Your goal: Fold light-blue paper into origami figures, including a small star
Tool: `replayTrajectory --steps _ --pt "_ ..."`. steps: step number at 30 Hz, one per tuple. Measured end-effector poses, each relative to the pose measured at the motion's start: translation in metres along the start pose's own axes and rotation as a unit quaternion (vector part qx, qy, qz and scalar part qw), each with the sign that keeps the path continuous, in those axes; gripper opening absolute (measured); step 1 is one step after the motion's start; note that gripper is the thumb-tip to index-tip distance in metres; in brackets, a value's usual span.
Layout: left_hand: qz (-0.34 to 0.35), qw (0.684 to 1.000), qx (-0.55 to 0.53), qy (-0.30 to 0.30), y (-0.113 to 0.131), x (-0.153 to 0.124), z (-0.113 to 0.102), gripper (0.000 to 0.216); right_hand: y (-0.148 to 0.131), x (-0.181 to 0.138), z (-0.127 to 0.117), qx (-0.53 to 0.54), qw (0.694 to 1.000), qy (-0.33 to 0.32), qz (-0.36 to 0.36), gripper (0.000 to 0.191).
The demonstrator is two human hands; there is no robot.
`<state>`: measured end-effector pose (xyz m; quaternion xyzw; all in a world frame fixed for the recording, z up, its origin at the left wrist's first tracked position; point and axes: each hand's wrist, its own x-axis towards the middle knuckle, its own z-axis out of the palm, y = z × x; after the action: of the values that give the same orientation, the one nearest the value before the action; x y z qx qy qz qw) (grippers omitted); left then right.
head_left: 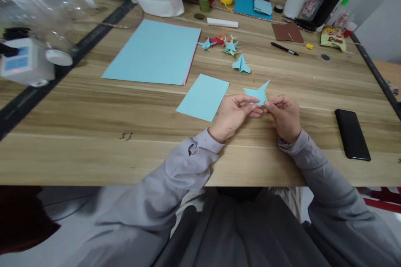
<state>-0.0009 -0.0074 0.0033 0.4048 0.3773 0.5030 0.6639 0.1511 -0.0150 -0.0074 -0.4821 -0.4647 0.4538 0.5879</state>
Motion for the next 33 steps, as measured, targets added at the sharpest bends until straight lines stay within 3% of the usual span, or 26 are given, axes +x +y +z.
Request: replayTrajectory --steps 8,12,16,22,33 --pt "-0.012 1.0 -0.009 -0.012 0.002 -0.0006 -0.0011 0.011 0.0014 0.003 -0.0034 0.009 1.0 -0.006 0.018 0.04" --pt "0.025 0.999 0.005 -0.021 0.0015 -0.0015 -0.0015 0.019 0.0017 0.0031 -0.0038 0.005 1.0 -0.013 0.021 0.04" --pt "0.05 0.997 0.045 -0.029 -0.0018 -0.0011 -0.0018 0.025 -0.0003 0.0014 -0.0014 0.015 1.0 -0.015 0.022 0.04" --pt "0.099 0.982 0.161 0.019 -0.003 0.0018 -0.0035 0.02 -0.0026 0.0008 0.0 0.004 0.999 -0.024 0.023 0.04" --pt "0.074 0.99 0.118 0.017 -0.0063 0.0016 -0.0025 0.022 -0.0009 0.0015 -0.0015 0.002 1.0 -0.024 0.019 0.039"
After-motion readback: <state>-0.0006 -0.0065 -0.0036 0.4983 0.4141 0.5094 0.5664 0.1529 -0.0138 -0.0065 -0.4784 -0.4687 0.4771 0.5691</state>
